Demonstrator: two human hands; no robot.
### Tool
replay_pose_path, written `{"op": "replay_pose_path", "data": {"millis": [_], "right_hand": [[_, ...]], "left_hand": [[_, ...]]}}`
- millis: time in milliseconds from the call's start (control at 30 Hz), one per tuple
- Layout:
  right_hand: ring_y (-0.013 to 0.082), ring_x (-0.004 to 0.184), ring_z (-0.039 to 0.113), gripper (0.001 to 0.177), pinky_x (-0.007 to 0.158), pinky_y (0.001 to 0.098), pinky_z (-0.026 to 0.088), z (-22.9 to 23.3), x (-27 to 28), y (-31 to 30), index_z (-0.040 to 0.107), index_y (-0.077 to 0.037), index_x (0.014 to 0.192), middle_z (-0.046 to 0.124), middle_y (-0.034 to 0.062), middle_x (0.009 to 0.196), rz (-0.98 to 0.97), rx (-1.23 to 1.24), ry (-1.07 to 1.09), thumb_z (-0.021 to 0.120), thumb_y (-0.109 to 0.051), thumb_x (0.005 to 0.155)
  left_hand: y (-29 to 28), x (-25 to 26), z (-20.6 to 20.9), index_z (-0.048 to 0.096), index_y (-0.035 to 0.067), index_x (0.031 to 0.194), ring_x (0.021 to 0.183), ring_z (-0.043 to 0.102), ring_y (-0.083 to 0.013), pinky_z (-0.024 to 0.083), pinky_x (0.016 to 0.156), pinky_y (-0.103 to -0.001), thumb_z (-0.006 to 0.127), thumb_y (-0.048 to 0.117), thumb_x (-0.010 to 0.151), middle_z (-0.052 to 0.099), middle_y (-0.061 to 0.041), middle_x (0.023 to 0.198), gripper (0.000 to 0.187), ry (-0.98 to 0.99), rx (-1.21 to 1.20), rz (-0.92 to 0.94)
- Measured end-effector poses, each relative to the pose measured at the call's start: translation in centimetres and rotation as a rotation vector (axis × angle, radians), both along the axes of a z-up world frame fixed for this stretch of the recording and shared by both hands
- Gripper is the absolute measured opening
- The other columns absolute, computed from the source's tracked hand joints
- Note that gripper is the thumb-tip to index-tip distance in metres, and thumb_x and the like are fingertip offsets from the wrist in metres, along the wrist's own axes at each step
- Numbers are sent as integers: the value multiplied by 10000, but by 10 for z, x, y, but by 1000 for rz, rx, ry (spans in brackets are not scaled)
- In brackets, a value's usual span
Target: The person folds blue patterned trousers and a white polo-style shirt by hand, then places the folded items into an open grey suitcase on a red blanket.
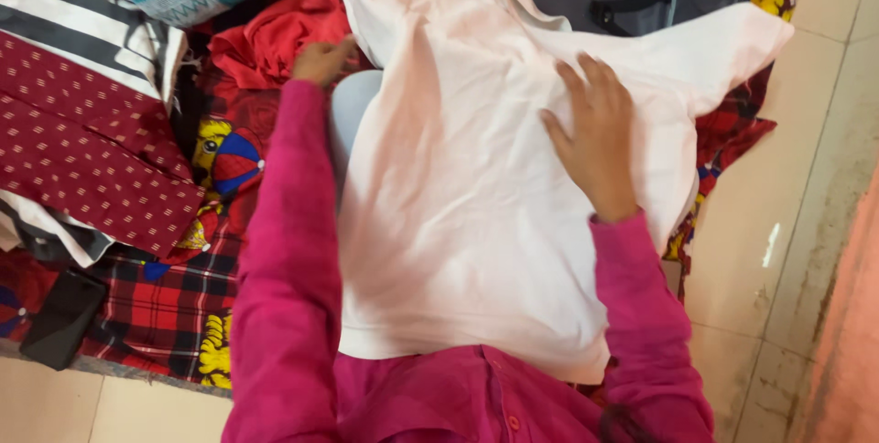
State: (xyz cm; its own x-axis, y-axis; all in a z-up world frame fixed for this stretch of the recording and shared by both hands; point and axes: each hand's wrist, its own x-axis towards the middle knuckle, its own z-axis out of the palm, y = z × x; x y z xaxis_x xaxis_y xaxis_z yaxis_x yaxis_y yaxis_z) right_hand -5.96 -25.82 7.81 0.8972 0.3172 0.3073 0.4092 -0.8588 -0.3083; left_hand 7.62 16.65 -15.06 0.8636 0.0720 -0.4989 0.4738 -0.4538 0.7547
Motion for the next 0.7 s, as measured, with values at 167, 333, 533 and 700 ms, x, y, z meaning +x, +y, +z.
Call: {"op": "replay_pose_path", "data": {"millis": [167,333,533,700], "right_hand": [[345,1449,381,692,1157,634,229,-60,40,24,465,-121,1564,417,169,1583,-22,-198,14,725,-385,980],[341,1430,393,707,1155,628,228,-80,33,22,442,-132,1582,422,169,1568,-58,-257,-66,734,-410,1001],[348,1436,378,697,1163,643,206,-88,34,22,426,-128,1583,407,167,1565,-78,-257,-77,732,-396,1017],[350,1437,375,690,1174,643,192,-89,35,24,422,-132,1590,403,163,1571,-85,-239,-78,728,-392,1029]], "left_hand": [[-20,41,-61,790,79,1231,1272,580,-303,370,1100,-363,212,779,1024,682,-172,1304,932,191,93,-403],[-17,7,-53,424,54,1481,1347,611,-329,464,1180,-452,679,589,872,607,-176,1462,850,181,-1108,251],[18,-14,42,598,133,1389,1191,626,-182,442,1111,-448,730,517,887,661,-24,1342,646,198,-791,426],[27,0,109,619,184,1326,1155,644,-157,505,1015,-443,676,500,894,673,8,1295,539,118,-684,215]]}}
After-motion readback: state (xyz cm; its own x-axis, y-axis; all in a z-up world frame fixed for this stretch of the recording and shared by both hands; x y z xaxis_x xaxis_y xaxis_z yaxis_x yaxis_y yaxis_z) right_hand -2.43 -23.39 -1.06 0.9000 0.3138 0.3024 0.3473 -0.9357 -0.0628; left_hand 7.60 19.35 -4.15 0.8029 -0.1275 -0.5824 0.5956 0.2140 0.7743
